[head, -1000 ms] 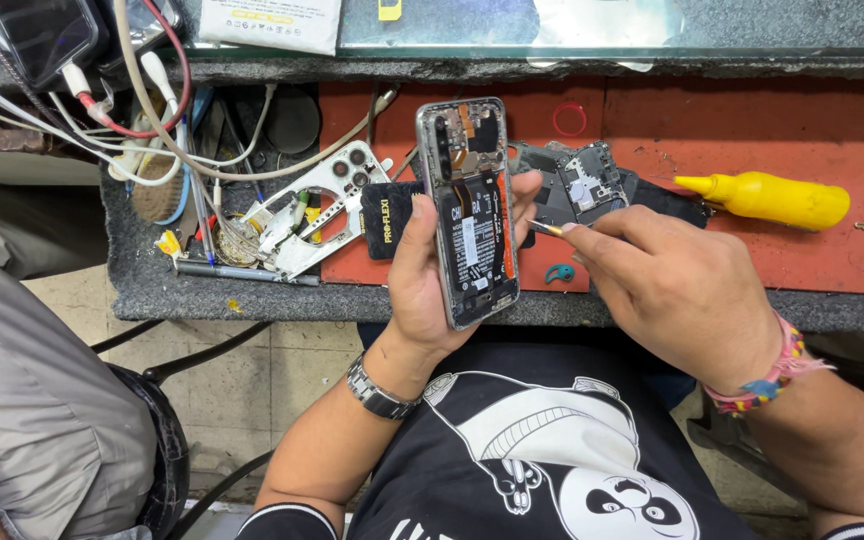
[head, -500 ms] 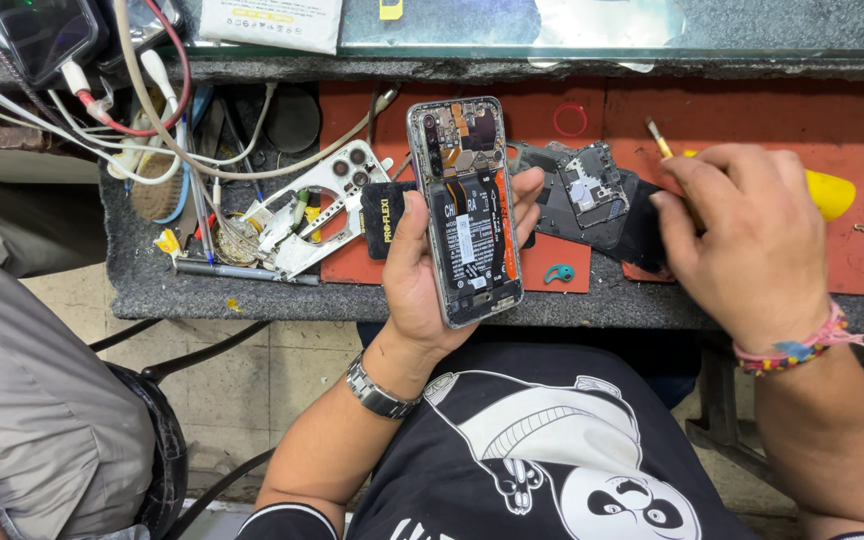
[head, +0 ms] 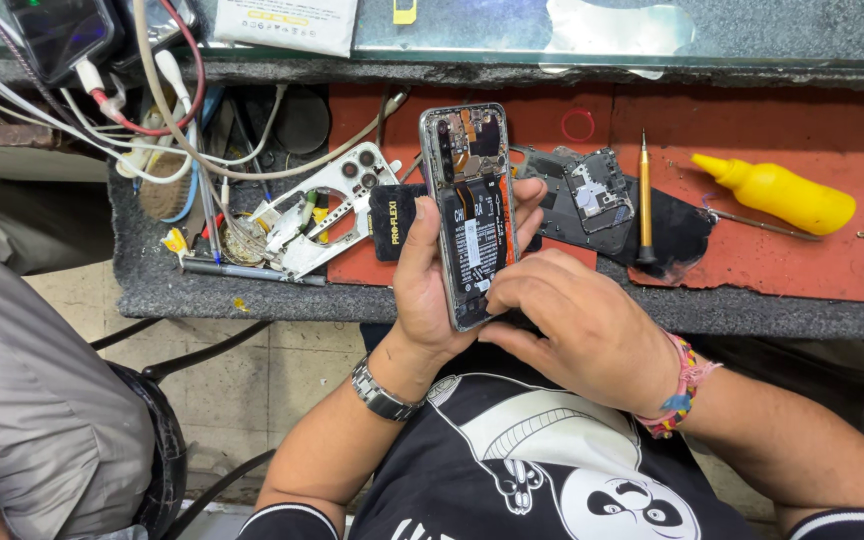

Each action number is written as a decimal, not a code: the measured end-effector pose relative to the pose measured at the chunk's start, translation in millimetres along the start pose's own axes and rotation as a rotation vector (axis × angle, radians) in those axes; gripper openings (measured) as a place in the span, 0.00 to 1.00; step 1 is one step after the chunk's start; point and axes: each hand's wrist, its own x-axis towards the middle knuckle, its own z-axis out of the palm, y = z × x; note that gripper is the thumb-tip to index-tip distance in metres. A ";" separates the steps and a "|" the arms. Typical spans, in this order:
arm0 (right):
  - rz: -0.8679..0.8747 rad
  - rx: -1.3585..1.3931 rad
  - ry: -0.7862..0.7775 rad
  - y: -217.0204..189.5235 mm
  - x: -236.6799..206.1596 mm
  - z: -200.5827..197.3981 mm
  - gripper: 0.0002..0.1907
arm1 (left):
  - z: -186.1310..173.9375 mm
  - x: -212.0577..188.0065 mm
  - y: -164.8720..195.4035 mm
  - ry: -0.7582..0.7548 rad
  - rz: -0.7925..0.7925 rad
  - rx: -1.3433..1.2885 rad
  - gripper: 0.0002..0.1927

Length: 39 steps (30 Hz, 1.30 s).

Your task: The person uses a screwdriver to remove screws from a disassembled smartphone, then uses a plastic pry tool to separate the screen from the frame. They apply a black adhesive strip along the phone's edge and press the screen back into place.

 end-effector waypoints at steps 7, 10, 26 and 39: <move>-0.042 -0.054 -0.078 -1.1 4.3 -1.7 0.13 | -1.6 -2.8 -2.3 -0.030 0.022 0.076 0.36; -0.024 0.039 -0.170 2.5 5.9 0.6 0.10 | -2.4 -3.7 -2.7 -0.048 0.018 0.128 0.36; -0.037 -0.047 0.043 -10.0 -1.3 6.2 0.15 | 0.2 -0.5 -2.6 -0.009 0.037 0.092 0.38; 0.022 0.052 -0.148 0.1 10.3 0.9 0.12 | -1.0 -3.4 -1.4 -0.065 0.031 0.194 0.37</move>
